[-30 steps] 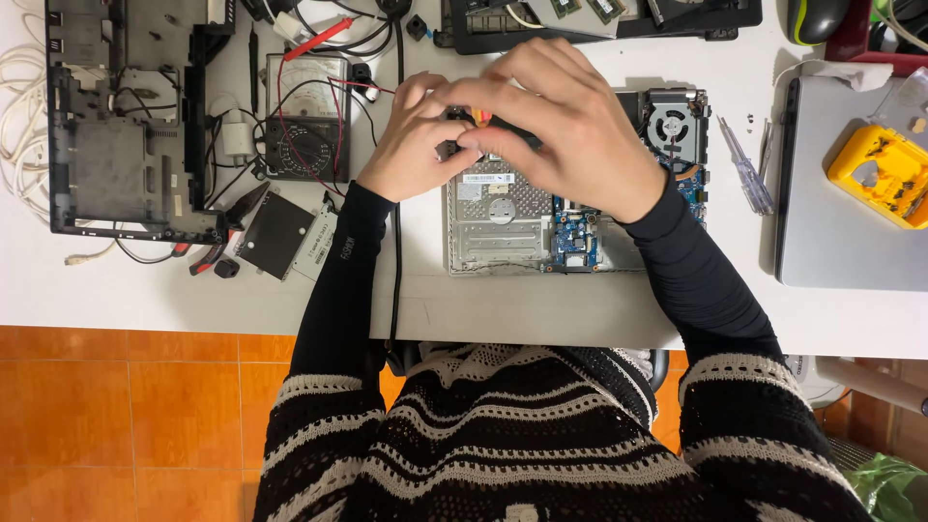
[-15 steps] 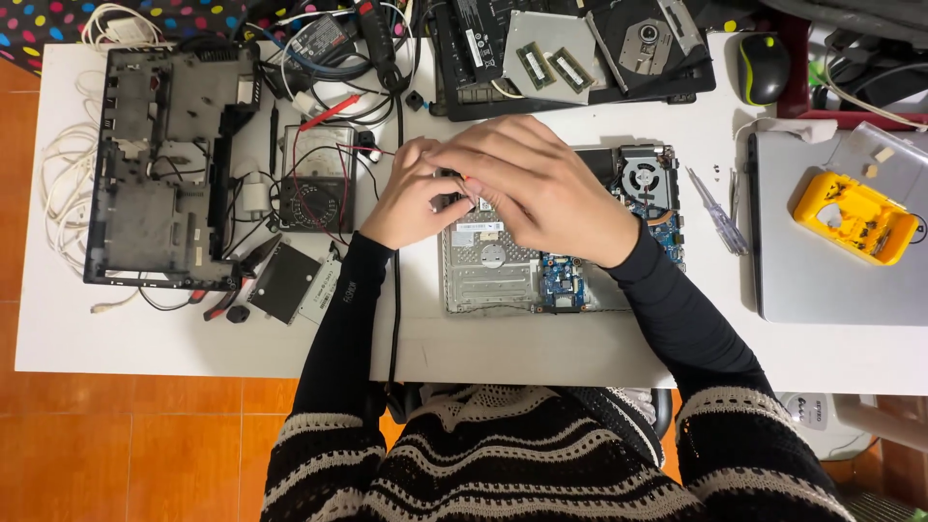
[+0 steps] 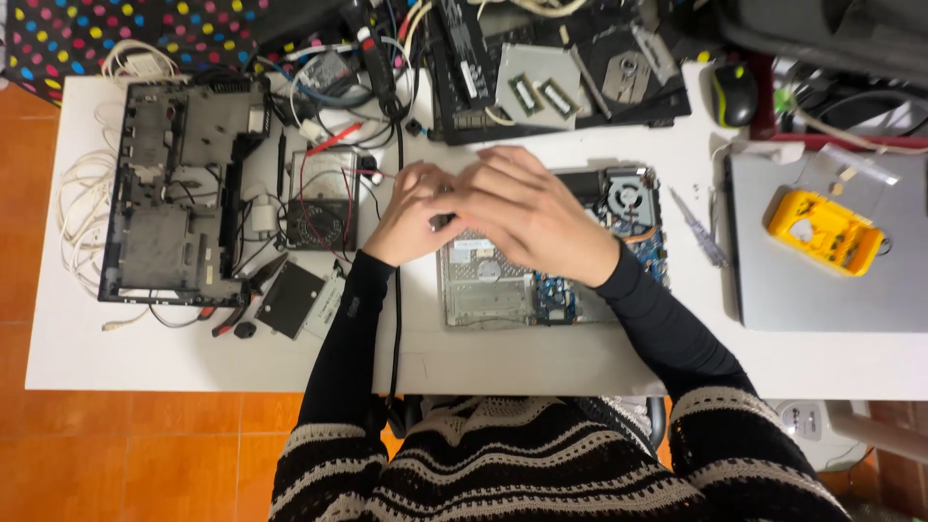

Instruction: The person works on a disassembled laptop motherboard on a white workbench, using a screwdriver to unscrew and reposition components on the board. They hold the board steady with one hand while driving screws, and handle small parts and connectors on the board.

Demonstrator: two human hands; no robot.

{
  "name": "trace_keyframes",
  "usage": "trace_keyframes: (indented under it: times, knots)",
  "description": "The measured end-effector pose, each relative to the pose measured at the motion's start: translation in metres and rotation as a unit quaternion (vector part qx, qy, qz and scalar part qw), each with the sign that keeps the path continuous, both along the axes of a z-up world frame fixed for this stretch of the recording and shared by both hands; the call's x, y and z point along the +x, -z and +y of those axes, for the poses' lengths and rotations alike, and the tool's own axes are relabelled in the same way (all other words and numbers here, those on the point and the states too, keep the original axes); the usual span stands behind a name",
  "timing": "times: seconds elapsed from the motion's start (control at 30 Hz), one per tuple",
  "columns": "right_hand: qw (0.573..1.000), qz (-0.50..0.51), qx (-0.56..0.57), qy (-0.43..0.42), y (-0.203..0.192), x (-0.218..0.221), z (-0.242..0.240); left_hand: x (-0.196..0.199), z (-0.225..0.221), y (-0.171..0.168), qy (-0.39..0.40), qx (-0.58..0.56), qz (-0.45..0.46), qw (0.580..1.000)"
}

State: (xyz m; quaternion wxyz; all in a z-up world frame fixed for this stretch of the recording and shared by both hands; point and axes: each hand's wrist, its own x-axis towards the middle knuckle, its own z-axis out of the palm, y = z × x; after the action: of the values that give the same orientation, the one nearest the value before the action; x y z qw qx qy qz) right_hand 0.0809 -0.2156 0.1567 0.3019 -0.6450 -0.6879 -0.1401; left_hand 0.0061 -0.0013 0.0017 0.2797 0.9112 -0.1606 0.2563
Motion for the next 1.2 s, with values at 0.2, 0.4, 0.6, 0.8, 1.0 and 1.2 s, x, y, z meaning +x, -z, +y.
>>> trace_keyframes:
  times: [0.2,0.4,0.6,0.8,1.0,1.2]
  knots:
    - [0.996,0.081,-0.015,-0.016,-0.021,-0.008,-0.002,0.000,-0.004,-0.013,0.002,-0.008,0.007,1.000]
    - [0.997,0.067,-0.001,-0.047,-0.019,-0.002,0.000,0.003,-0.001,0.009,0.007,-0.015,-0.050,0.999]
    - [0.990,0.129,-0.008,-0.054,-0.032,-0.004,-0.002,-0.002,-0.006,-0.016,-0.006,0.015,-0.033,0.999]
    - [0.996,0.082,-0.022,-0.038,-0.026,0.000,-0.009,-0.002,-0.005,-0.017,0.015,-0.039,-0.007,0.999]
    - [0.995,0.083,-0.018,-0.052,-0.048,-0.008,-0.006,0.000,-0.002,-0.005,0.015,0.002,-0.038,0.999]
    - [0.994,0.084,-0.031,-0.065,-0.031,-0.006,-0.007,0.000,-0.003,-0.015,0.021,-0.019,-0.021,0.999]
